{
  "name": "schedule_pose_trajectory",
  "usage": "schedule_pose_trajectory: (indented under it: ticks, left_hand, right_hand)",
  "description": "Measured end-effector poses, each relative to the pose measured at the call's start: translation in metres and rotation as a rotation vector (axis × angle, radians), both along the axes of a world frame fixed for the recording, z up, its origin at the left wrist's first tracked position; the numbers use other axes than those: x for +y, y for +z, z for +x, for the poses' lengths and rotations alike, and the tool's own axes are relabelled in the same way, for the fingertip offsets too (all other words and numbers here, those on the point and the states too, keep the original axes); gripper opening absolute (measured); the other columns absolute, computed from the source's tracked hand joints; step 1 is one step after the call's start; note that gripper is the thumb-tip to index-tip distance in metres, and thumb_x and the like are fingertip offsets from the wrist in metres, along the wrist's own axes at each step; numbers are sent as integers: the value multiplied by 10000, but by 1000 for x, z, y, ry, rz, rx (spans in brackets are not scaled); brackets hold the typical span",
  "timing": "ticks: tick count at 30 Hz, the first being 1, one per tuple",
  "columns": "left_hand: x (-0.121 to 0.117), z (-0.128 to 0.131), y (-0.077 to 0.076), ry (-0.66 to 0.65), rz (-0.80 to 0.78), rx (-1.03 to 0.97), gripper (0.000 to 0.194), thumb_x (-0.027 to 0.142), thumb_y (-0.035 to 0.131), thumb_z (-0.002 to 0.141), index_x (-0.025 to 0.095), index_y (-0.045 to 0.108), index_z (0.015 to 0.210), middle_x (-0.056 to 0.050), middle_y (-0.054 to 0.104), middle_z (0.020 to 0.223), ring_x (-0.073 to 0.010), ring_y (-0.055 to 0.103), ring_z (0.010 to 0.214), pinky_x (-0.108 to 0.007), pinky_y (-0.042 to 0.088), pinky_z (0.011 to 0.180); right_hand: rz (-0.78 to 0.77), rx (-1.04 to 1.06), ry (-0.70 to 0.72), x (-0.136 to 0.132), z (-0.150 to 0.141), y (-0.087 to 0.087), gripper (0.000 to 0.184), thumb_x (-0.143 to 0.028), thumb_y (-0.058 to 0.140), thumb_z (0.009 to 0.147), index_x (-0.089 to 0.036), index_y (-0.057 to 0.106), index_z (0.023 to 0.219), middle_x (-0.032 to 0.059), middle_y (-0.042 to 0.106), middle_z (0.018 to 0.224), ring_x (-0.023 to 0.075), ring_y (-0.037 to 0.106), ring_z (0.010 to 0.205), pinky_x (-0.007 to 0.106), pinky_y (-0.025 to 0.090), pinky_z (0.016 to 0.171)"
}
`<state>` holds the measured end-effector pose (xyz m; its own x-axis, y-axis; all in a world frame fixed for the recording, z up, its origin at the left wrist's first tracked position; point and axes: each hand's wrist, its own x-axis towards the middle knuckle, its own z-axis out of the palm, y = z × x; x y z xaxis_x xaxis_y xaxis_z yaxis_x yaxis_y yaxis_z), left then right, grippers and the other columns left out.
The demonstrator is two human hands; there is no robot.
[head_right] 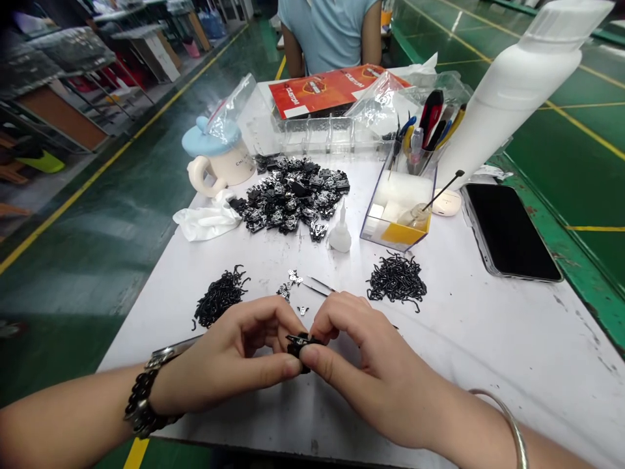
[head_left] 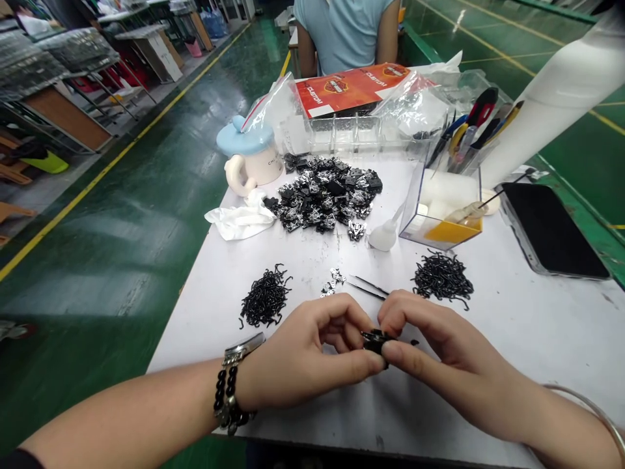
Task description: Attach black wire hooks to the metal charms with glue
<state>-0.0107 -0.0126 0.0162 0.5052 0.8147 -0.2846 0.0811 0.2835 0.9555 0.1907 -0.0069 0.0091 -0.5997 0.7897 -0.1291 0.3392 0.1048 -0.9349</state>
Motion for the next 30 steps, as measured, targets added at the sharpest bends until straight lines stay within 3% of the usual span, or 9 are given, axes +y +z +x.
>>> schedule_pose_trajectory:
  ticks: [3,11,18,22,30]
  left_hand:
    - [0,1,-2,7,-134,-74,218,222,740,702,145,570,815,18,569,693,-76,531,620,-194,416,586]
    - [1,2,-7,46,-259,-97,216,231,728,704,140,555,798,13,580,658,-79,553,578,-203,445,576]
    - [-1,2,-10,84,-290,-120,269,217,778,639,145,564,785,21,592,617,-79,551,533,-196,449,538]
    - [1,2,-11,100,-319,-145,226,214,746,682,139,560,786,12,619,592,-89,595,524,-195,476,543]
    - [5,4,-12,152,-427,-248,264,236,776,664,127,564,778,35,602,522,-85,607,475,-156,485,482]
  right_hand:
    - [-33,-24,-15,0,-1,0,210,-381,467,918,-211,482,796,10,512,815,137,474,775,275,385,650]
    - [-44,-25,-31,-1,-5,1,220,-359,482,911,-199,478,760,8,516,785,134,469,754,275,372,682]
    - [17,-55,-25,-2,-4,-3,179,-348,471,915,-210,483,802,8,513,810,137,463,767,275,357,667]
    - [110,-99,-70,-3,-4,-5,86,-321,491,901,-235,488,908,7,514,865,151,460,824,297,357,722]
    - [247,-144,-56,-5,-9,-7,280,-241,618,800,-265,448,1021,-2,509,928,162,458,869,337,349,774]
